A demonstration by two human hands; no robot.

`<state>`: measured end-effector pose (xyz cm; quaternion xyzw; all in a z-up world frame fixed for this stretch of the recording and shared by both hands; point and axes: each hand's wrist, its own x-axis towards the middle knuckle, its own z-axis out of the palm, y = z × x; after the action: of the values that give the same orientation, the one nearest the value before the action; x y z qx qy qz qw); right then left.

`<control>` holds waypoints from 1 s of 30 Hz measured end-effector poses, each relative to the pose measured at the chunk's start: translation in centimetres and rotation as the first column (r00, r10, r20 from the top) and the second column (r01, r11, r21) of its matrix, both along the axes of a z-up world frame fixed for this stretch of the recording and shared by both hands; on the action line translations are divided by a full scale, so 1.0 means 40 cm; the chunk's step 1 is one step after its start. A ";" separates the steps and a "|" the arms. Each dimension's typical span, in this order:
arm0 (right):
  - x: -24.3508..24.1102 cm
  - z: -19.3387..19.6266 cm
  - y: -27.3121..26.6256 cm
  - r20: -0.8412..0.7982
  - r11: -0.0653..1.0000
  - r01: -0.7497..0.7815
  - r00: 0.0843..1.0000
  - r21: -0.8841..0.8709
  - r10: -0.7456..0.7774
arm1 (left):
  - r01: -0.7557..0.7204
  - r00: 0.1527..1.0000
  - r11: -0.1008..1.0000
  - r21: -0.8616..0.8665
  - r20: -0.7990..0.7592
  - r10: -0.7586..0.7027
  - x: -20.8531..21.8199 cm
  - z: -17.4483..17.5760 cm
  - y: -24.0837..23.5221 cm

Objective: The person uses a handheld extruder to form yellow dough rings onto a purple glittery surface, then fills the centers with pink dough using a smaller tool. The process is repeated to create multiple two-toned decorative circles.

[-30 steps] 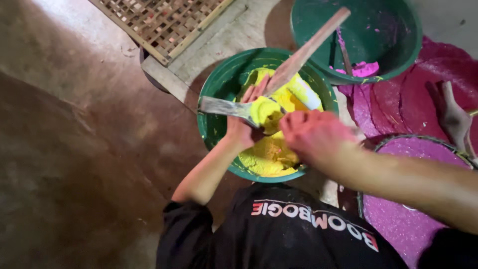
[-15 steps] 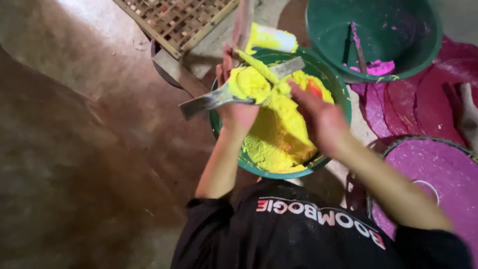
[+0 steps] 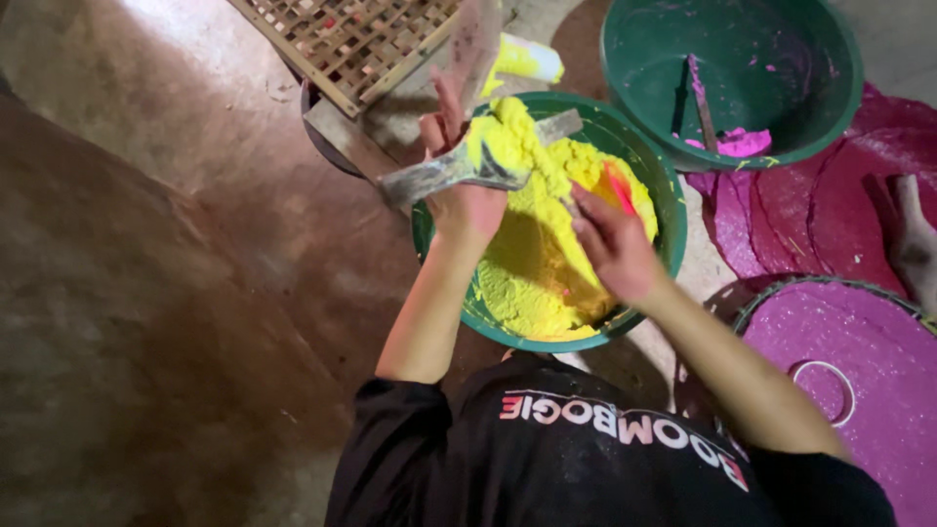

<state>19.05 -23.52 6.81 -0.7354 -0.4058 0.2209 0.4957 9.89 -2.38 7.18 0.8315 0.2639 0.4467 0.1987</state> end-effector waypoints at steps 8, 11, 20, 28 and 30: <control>-0.035 0.024 -0.044 0.150 0.986 -0.157 0.975 -0.061 0.165 | 0.016 1.000 0.998 -0.053 0.000 -0.016 -0.014 0.026 0.035; 0.013 0.027 -0.034 -0.041 0.988 -0.006 0.999 -0.156 0.000 | 0.013 1.000 0.999 0.048 -0.014 -0.013 -0.012 0.023 0.014; 0.024 -0.023 -0.057 0.110 0.977 -0.194 0.973 -0.090 0.203 | 0.054 0.997 0.984 -0.168 -0.051 -0.064 -0.004 0.016 0.094; 0.000 -0.052 -0.086 0.011 0.835 -0.392 0.903 -0.386 0.430 | 0.290 0.919 0.942 -0.168 0.324 -0.225 -0.056 -0.008 0.144; 0.016 -0.018 -0.095 0.006 0.776 -0.480 0.849 -0.409 0.529 | 0.351 0.904 0.907 -0.233 0.336 -0.264 -0.060 0.004 0.120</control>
<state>19.69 -27.32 6.08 -0.6953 -0.5646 0.3775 0.2351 7.50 2.43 7.36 0.7484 0.1572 0.4856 0.4236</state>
